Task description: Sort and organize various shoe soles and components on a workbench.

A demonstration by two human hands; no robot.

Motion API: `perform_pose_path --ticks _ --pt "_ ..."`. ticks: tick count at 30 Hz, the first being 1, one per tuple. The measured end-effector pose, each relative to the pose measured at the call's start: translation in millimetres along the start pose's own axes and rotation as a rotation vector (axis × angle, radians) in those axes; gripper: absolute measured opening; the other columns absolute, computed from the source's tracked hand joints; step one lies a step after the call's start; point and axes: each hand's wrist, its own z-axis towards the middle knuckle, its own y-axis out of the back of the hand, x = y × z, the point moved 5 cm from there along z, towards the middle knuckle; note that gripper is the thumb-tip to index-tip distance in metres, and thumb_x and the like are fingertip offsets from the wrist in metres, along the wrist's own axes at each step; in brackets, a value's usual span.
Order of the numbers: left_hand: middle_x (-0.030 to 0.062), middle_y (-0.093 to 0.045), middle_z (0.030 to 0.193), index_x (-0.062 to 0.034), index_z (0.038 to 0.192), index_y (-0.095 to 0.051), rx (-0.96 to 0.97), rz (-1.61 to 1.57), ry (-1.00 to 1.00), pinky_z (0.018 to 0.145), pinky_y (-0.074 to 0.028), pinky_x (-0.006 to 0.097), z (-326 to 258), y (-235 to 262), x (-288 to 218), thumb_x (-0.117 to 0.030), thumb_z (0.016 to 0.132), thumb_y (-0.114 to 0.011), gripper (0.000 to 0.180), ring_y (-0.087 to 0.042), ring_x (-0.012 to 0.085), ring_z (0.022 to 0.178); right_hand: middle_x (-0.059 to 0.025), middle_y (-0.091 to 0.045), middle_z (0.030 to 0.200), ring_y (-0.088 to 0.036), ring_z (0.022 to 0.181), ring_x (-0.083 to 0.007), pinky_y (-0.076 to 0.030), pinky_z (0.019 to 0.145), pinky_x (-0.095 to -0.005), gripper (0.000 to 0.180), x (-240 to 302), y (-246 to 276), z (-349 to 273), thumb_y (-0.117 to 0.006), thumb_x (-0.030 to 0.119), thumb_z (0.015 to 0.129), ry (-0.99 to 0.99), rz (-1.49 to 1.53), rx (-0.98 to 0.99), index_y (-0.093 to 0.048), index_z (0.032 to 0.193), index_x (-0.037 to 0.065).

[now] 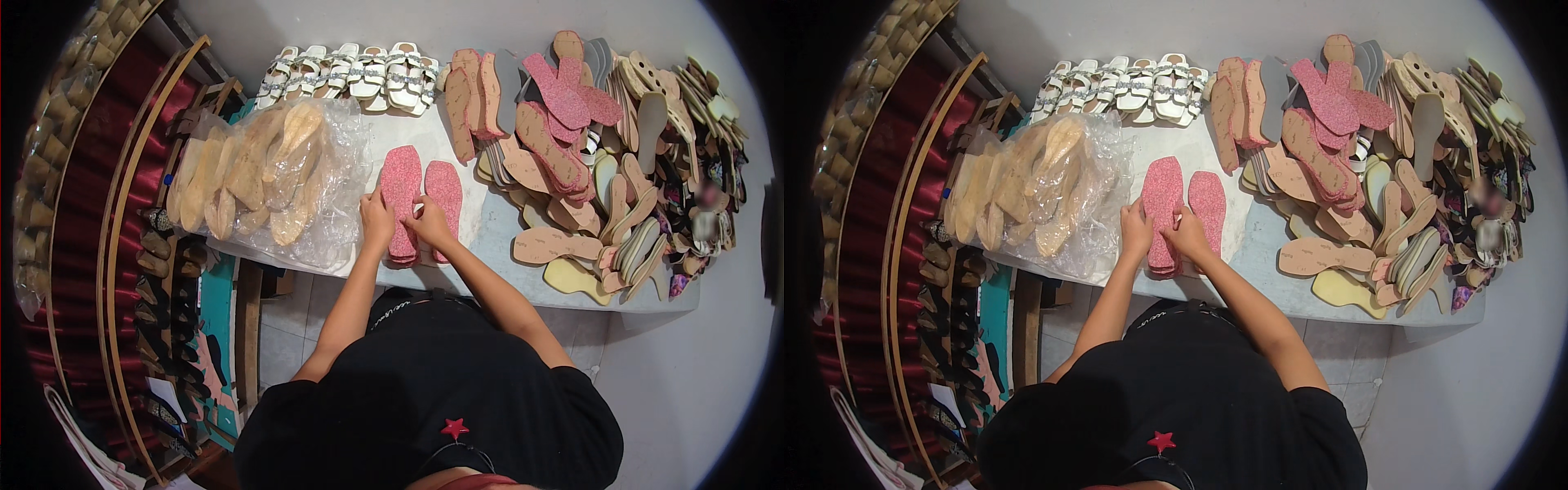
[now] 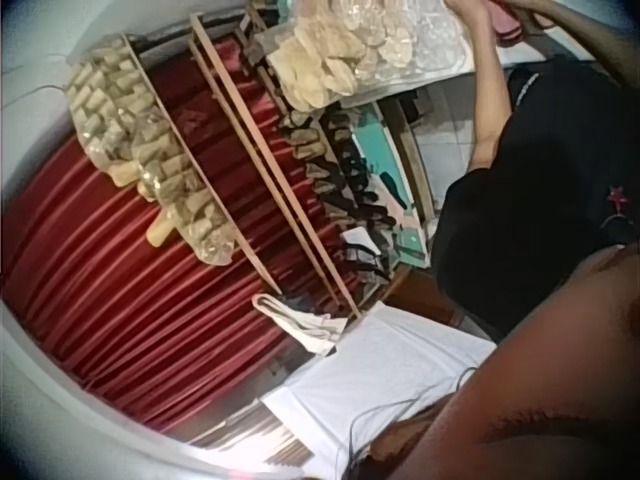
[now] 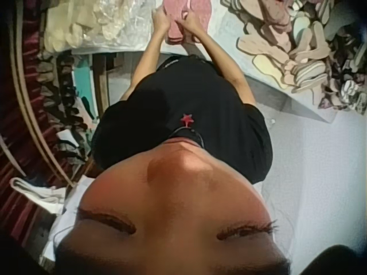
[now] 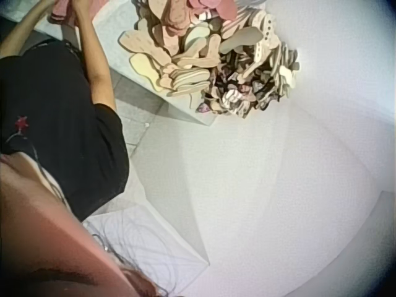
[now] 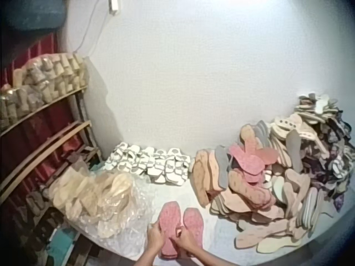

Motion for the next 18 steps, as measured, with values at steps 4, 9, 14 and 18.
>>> perform_pose_path --ticks 4,9,14,18 --pt "0.0155 -0.041 0.115 -0.0075 0.112 -0.050 0.070 0.084 -0.216 0.087 -0.036 0.043 -7 5 -52 -0.011 0.070 -0.062 0.044 -0.040 0.0312 0.107 -0.0169 -0.057 0.076 -0.057 0.069 -0.0259 -0.046 0.063 -0.0354 0.043 -21 22 24 -0.069 0.021 0.066 0.079 -0.047 -0.143 -0.052 0.097 -0.003" --pt "0.0126 -0.042 0.118 -0.0094 0.110 -0.052 0.096 0.234 -0.348 0.088 -0.037 0.041 -5 -8 -53 -0.014 0.070 -0.063 0.041 -0.041 0.0301 0.110 -0.0238 -0.041 0.103 -0.043 0.094 -0.0398 -0.036 0.082 -0.0430 0.046 1 96 75 -0.061 0.011 0.066 0.182 -0.273 -0.458 -0.041 0.105 -0.004" --pt "0.0093 -0.044 0.118 -0.0115 0.107 -0.055 0.174 0.179 -0.228 0.091 -0.034 0.040 -1 -13 -50 -0.008 0.064 -0.067 0.045 -0.039 0.0263 0.112 -0.0217 -0.041 0.102 -0.043 0.094 -0.0384 -0.039 0.081 -0.0424 0.047 18 152 122 -0.065 0.012 0.065 0.212 -0.510 -0.629 -0.042 0.104 -0.002" --pt "0.0111 -0.046 0.116 -0.0101 0.107 -0.054 0.168 0.213 -0.224 0.088 -0.036 0.040 -2 -11 -56 -0.009 0.066 -0.066 0.043 -0.041 0.0292 0.109 -0.0205 -0.044 0.101 -0.047 0.092 -0.0369 -0.043 0.075 -0.0422 0.042 0 170 144 -0.064 0.011 0.065 0.050 -0.654 -0.540 -0.046 0.100 -0.001"
